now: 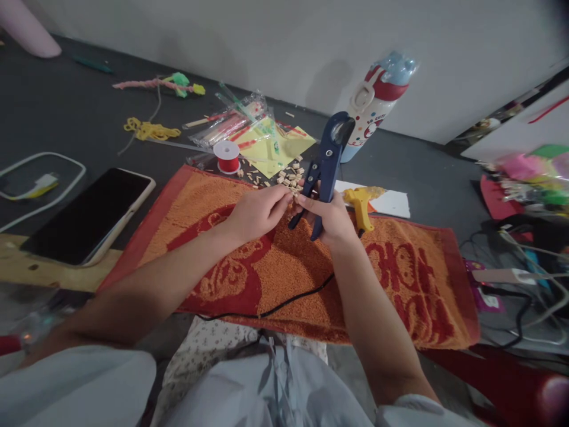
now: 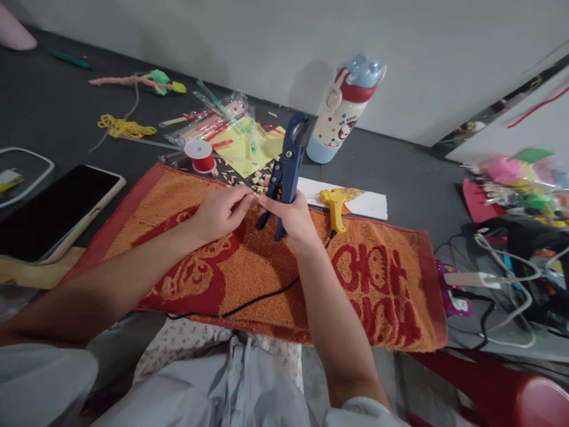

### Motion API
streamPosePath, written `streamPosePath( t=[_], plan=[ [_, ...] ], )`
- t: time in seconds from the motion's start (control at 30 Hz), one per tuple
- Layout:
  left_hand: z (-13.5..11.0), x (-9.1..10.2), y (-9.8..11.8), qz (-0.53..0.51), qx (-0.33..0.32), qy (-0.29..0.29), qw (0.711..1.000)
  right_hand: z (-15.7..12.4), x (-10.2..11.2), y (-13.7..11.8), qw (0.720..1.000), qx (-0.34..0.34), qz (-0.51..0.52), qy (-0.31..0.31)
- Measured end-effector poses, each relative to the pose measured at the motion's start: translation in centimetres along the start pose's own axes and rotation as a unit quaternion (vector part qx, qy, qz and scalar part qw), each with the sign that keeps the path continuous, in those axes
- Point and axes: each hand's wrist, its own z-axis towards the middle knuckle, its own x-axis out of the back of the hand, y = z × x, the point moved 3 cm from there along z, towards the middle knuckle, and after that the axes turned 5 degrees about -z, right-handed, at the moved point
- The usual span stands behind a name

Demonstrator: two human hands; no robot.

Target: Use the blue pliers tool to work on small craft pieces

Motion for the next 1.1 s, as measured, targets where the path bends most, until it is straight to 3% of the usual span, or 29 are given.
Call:
streamPosePath(
  t=[0.2,0.5,0.7,1.1],
  plan=[
    [0.6,1.1,-1.6,-0.008,0.074,0.088,0.993,-0.5,-0.3,-0.4,1.0,0.017,-0.023,-0.006],
    [0.6,1.1,-1.9,-0.004,0.093,0.088,0.992,0.1,0.6,-0.2,0.999,-0.015,0.018,0.033],
    [0.6,1.2,-1.9,0.0,0.093,0.083,0.992,0.6,1.3,0.5,0.994,-0.005,0.049,0.096],
    [0.6,0.8,-1.7,-0.069,0.083,0.074,0.991,0.2,1.1,-0.1,0.998,-0.006,0.024,0.055]
  ],
)
